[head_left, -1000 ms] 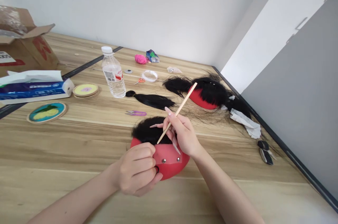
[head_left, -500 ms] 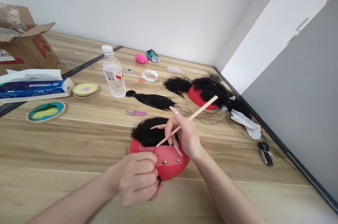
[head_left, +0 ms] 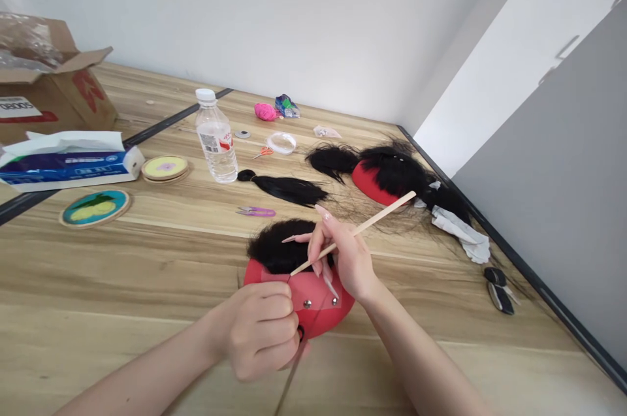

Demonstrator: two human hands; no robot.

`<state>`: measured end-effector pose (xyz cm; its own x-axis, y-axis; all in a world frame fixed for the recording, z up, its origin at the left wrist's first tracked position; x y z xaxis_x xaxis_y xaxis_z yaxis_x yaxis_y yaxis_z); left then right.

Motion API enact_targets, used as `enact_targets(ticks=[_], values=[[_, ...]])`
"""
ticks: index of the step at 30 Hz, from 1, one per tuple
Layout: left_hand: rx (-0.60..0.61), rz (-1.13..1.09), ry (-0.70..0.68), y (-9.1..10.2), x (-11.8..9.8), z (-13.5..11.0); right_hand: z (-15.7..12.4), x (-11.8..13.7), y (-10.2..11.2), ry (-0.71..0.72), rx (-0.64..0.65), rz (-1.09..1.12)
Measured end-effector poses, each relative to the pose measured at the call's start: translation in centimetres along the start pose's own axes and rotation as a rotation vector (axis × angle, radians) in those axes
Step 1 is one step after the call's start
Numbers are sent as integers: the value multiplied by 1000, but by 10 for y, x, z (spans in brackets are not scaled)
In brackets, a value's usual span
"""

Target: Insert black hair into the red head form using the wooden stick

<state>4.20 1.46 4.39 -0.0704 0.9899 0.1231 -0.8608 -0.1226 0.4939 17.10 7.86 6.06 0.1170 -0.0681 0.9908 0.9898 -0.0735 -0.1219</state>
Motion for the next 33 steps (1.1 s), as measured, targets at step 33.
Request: enact_targets(ticks=[33], values=[[-154,-21,-24,10,1,15,-3,-6,1,117,128,83]])
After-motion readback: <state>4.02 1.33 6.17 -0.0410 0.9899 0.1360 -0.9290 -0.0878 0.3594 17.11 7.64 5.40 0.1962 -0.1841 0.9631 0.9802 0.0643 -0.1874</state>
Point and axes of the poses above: each hand's wrist, its own z-axis towards the middle knuckle, its own y-axis out of the back of the hand, x = y × z, the point moved 6 cm from there along z, towards the middle knuckle, and after that the axes turned 10 degrees about -x, right-handed, at the moved point
